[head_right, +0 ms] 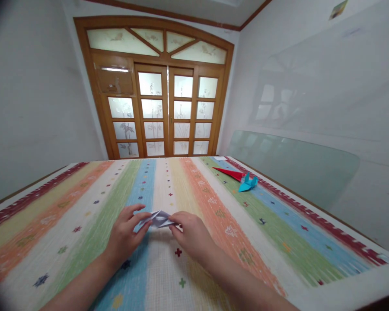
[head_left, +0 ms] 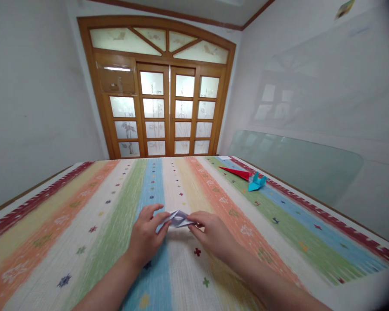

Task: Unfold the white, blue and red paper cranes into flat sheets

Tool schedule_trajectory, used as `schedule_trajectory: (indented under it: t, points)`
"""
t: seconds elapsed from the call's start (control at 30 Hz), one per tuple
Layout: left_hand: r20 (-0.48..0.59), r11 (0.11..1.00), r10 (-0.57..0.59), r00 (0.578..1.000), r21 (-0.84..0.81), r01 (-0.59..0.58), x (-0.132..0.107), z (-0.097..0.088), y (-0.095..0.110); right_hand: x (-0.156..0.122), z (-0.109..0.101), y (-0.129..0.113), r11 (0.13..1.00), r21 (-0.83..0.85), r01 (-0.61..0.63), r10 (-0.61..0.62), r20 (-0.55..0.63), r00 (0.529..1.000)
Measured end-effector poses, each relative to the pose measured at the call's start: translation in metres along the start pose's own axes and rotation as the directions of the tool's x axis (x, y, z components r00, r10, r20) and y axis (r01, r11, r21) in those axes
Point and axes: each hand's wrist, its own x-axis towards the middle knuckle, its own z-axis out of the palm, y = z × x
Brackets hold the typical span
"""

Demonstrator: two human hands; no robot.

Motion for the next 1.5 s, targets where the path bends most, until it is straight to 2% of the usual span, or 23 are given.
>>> schedule_trajectory:
  t: [0.27, 0.47, 0.63, 0.7, 0.77, 0.9, 1.0, 1.17, 1.33, 1.5]
  points:
    - [0.117, 0.997, -0.031, 0.993, 0.079, 0.021, 0.002, 0.001, -0.007, -0.005, 0.01, 0.027, 0.991, 0.131, -0.011, 0.002, 0.07, 0.998]
    - [0.108, 0.998, 0.028, 0.994, 0.051, -0.034, 0.0, 0.005, 0.001, -0.009, 0.008, 0.026, 0.987, 0.144, -0.069, 0.061, 0.06, 0.996]
    - [0.142, 1.0, -0.001, 0.99, 0.007, 0.0, 0.0, 0.007, 0.004, -0.009, 0.006, 0.027, 0.983, 0.171, -0.059, 0.05, 0.052, 0.997]
    - [0.168, 0.999, -0.038, 0.985, -0.025, 0.043, 0.001, 0.007, 0.006, -0.008, 0.007, 0.03, 0.983, 0.18, -0.047, 0.037, 0.06, 0.998]
    - [0.216, 0.988, -0.117, 0.969, -0.069, 0.134, 0.002, 0.009, 0.007, -0.007, 0.007, 0.034, 0.986, 0.161, -0.043, 0.035, 0.054, 0.998]
    - [0.32, 0.927, -0.303, 0.898, -0.121, 0.356, 0.0, 0.014, 0.004, -0.007, 0.005, 0.038, 0.997, 0.068, -0.04, 0.039, 0.018, 0.999]
    - [0.372, 0.908, -0.354, 0.858, -0.085, 0.411, -0.002, 0.017, -0.001, -0.007, 0.001, 0.036, 0.999, -0.004, -0.033, 0.033, 0.026, 0.999]
    - [0.438, 0.935, -0.34, 0.832, 0.066, 0.347, -0.001, 0.015, 0.001, -0.008, -0.005, 0.033, 1.0, -0.025, -0.002, 0.004, 0.063, 0.998]
    - [0.467, 0.949, -0.302, 0.831, 0.229, 0.217, -0.001, 0.013, 0.004, -0.008, -0.003, 0.035, 0.999, -0.028, 0.018, -0.015, 0.086, 0.996]
    - [0.471, 0.957, -0.255, 0.844, 0.248, 0.15, -0.001, 0.013, 0.008, -0.007, -0.003, 0.034, 0.999, -0.032, 0.03, -0.028, 0.082, 0.996]
